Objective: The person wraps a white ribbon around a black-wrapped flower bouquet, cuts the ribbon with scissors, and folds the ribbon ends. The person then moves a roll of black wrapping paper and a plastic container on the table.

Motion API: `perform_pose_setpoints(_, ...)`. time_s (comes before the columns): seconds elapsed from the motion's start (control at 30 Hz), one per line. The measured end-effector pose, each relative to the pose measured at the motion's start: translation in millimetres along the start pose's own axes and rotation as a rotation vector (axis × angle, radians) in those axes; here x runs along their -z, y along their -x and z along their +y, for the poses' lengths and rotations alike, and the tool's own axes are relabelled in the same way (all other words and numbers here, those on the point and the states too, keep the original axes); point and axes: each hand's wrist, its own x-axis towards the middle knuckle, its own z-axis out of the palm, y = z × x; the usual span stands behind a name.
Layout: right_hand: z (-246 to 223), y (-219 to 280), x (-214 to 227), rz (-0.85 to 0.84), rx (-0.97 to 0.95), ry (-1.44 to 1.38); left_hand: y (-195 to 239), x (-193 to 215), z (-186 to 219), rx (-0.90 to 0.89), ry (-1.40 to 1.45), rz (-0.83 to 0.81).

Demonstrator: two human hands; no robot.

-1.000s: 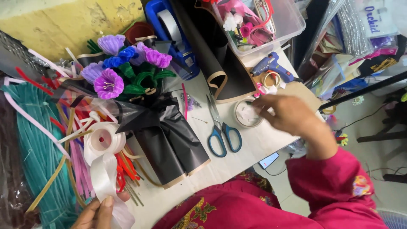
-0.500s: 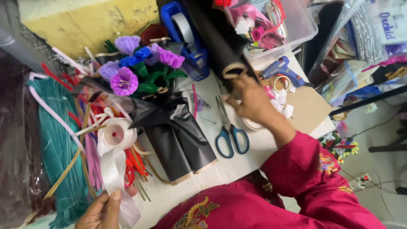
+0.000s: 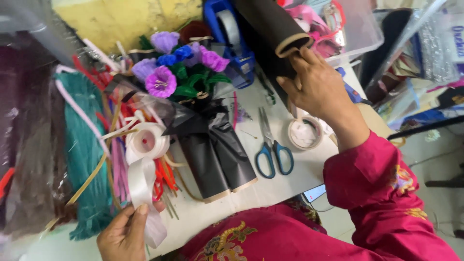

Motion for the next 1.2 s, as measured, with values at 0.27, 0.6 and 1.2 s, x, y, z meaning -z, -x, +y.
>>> perform_pose_setpoints(0.27, -29.1, 22.3, -17.9, -0.123, -0.030, 0.123, -4.7, 16.0, -19.7, 0.025, 0.070, -0.026)
perform_pose_setpoints(0.6, -47.0, 74.4, 27.3, -0.117, -0.040, -0.001, -3.0, 17.2, -11.9, 0.100, 0.270, -0.017)
perform_pose_setpoints(1.2, 117.5, 100.6, 37.1, 1.021, -0.101, -0.483, -15.5, -11.0, -96.4, 0.005, 0.154, 0.133)
